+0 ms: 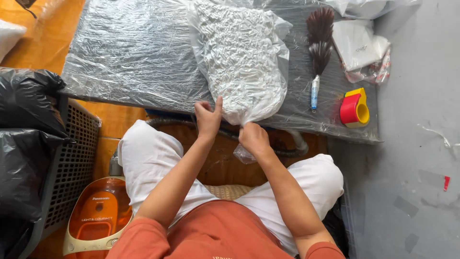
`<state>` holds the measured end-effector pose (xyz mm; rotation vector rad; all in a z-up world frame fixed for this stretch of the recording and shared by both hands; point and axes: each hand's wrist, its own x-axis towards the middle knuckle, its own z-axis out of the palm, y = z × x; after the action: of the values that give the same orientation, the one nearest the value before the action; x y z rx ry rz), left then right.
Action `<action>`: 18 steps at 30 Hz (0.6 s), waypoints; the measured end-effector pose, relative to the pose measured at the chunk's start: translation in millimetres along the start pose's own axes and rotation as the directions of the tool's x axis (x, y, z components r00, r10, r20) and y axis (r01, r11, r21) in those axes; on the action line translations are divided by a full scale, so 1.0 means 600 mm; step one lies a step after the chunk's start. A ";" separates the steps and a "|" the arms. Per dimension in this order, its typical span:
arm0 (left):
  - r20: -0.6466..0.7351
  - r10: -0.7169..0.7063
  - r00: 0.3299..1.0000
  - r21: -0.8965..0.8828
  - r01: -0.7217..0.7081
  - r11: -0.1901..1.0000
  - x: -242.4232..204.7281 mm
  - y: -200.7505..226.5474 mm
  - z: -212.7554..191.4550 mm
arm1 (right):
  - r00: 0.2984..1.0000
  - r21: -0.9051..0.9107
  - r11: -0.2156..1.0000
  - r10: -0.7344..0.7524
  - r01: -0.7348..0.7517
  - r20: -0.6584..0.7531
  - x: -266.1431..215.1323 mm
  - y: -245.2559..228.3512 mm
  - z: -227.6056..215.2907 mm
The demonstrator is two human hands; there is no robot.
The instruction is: The person is placing a cushion into a plastic bag, using a vacuum to remove air for compression, and then sealing the bag with tape.
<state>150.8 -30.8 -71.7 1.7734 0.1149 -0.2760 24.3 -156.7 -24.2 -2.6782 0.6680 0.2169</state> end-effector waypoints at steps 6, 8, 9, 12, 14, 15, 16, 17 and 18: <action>0.617 0.014 0.787 -0.655 0.504 0.563 -0.081 0.152 -0.043 | 0.998 0.086 0.995 -0.056 0.056 -0.001 -0.006 -0.044 -0.097; 0.602 0.016 0.798 -0.702 0.519 0.489 -0.043 0.118 -0.011 | 0.999 0.039 0.998 -0.051 0.051 -0.010 -0.003 -0.027 -0.080; 0.587 0.009 0.809 -0.741 0.533 0.408 -0.025 0.101 0.009 | 0.999 -0.008 0.999 -0.043 0.043 -0.012 -0.002 -0.016 -0.074; 0.362 0.061 0.930 -0.772 0.262 0.580 -0.051 0.117 0.038 | 0.996 0.026 0.999 -0.032 0.035 -0.083 -0.026 -0.012 -0.091; 0.253 0.186 0.949 -0.640 0.020 0.768 -0.077 0.158 0.029 | 0.993 0.036 0.999 -0.015 0.019 -0.116 -0.047 -0.027 -0.101; 0.162 0.345 0.925 -0.445 -0.243 0.862 -0.084 0.183 0.027 | 0.988 0.045 0.999 -0.012 0.020 -0.153 -0.051 -0.034 -0.109; 0.172 0.352 0.920 -0.451 -0.244 0.859 -0.078 0.210 0.038 | 0.987 0.044 0.999 -0.003 0.010 -0.164 -0.038 -0.038 -0.124; 0.247 0.376 0.893 -0.155 -0.346 0.925 -0.079 0.226 0.041 | 0.990 0.154 0.986 -0.041 0.061 -0.133 -0.035 -0.043 -0.130; 0.329 0.374 0.867 0.149 -0.439 0.886 -0.080 0.242 0.045 | 0.991 0.265 0.958 -0.081 0.107 -0.107 -0.030 -0.047 -0.135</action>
<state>134.2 -85.6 72.6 1.9028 -0.5217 -0.2431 26.7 -157.1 63.4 -2.4605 0.5516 -0.0272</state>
